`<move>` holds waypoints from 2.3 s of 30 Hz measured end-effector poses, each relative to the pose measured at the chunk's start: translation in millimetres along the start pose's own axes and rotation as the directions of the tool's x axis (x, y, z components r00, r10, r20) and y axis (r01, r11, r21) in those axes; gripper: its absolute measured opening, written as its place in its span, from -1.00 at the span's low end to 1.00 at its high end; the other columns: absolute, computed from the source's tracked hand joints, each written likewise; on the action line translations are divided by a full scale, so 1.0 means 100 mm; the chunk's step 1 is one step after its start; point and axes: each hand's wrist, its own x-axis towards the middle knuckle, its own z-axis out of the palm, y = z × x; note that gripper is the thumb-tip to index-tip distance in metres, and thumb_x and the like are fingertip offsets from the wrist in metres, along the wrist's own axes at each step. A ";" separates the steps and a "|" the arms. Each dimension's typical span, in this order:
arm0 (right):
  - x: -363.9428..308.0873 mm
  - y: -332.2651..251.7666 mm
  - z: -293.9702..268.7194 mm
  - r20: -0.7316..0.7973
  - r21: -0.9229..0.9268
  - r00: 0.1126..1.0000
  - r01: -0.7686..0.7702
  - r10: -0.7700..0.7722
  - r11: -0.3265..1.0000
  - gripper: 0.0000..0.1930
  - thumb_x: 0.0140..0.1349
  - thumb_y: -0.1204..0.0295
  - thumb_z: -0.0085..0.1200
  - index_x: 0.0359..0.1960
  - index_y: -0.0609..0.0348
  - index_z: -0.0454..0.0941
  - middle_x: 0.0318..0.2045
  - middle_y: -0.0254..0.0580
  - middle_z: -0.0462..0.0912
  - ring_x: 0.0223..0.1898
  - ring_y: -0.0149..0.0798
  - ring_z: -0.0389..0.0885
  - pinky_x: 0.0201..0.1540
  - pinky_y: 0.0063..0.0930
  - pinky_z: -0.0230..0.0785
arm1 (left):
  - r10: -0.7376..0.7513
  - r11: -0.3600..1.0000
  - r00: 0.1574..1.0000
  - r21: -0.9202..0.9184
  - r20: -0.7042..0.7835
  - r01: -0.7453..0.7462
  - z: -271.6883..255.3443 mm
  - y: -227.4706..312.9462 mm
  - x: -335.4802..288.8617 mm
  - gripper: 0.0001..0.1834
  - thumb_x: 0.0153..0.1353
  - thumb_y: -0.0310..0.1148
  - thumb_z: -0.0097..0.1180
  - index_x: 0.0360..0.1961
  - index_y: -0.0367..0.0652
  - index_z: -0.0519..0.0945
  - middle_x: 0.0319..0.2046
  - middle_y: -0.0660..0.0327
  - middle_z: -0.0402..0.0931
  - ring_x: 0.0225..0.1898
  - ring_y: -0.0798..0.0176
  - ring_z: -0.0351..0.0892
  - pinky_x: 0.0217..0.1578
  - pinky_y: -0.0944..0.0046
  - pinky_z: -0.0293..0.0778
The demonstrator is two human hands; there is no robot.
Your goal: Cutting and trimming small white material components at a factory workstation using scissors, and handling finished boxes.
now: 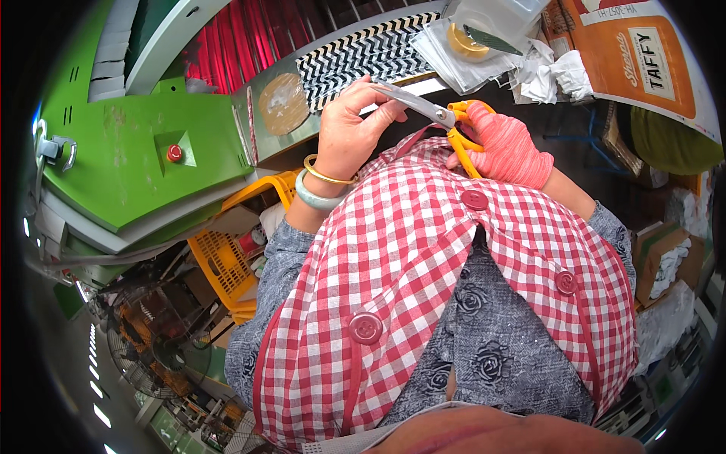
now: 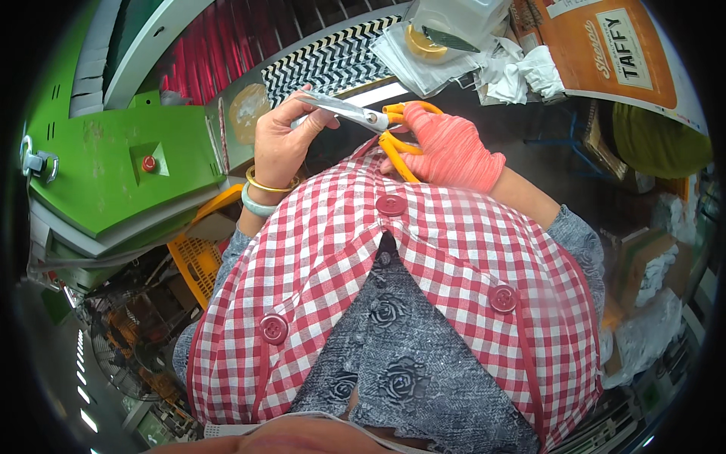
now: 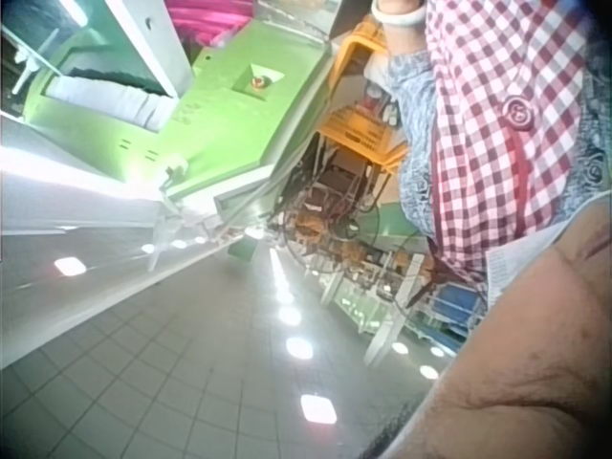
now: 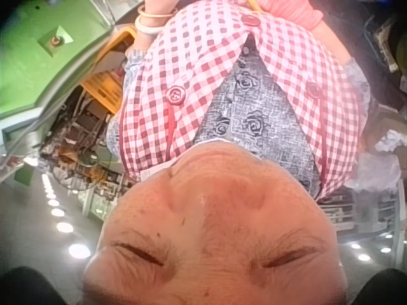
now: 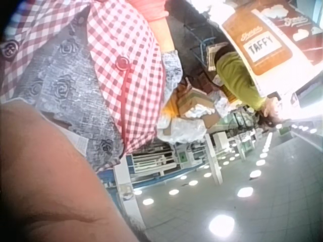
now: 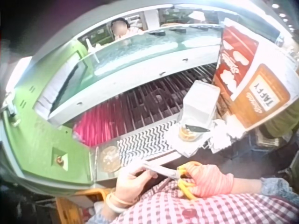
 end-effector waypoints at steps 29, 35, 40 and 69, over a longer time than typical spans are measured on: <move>-0.02 0.22 -0.05 -0.127 -0.312 0.953 0.225 -0.275 0.923 -0.36 -0.31 0.12 0.35 -0.22 0.31 0.46 -0.33 0.08 0.52 -0.27 0.03 0.53 -0.17 -0.30 0.40 | 0.130 0.978 0.990 0.159 0.058 -0.138 -0.03 -0.12 0.06 -0.91 -0.15 -0.44 0.25 -0.55 -0.16 0.60 -0.59 0.25 0.53 -0.46 0.28 0.52 0.06 0.06 0.21; -0.01 0.19 -0.10 -0.037 -0.296 0.974 0.202 -0.222 0.934 -0.37 -0.31 0.16 0.36 -0.20 0.31 0.44 -0.26 0.04 0.51 -0.19 0.01 0.51 -0.12 -0.33 0.39 | 0.052 0.996 0.995 0.073 0.088 -0.058 -0.03 -0.13 0.05 -0.89 -0.18 -0.44 0.27 -0.55 -0.19 0.60 -0.59 0.22 0.55 -0.46 0.28 0.54 0.07 0.08 0.21; 0.00 0.17 -0.13 -0.022 -0.255 0.961 0.260 -0.275 0.931 -0.38 -0.25 0.08 0.32 -0.20 0.26 0.45 -0.30 -0.06 0.55 -0.26 -0.09 0.55 -0.18 -0.37 0.42 | 0.099 0.990 0.989 0.085 0.114 -0.109 -0.03 -0.17 0.08 -0.88 -0.20 -0.44 0.27 -0.56 -0.20 0.61 -0.60 0.24 0.55 -0.45 0.29 0.55 0.08 0.08 0.21; -0.03 0.23 -0.07 0.043 -0.041 0.999 0.035 -0.034 0.999 -0.33 -0.27 0.14 0.35 -0.14 0.28 0.40 -0.27 -0.03 0.51 -0.28 -0.04 0.55 -0.23 -0.41 0.42 | 0.220 0.939 0.974 0.260 0.052 -0.226 0.01 -0.20 0.09 -0.89 -0.20 -0.43 0.27 -0.59 -0.19 0.59 -0.60 0.24 0.53 -0.48 0.26 0.54 0.03 0.07 0.28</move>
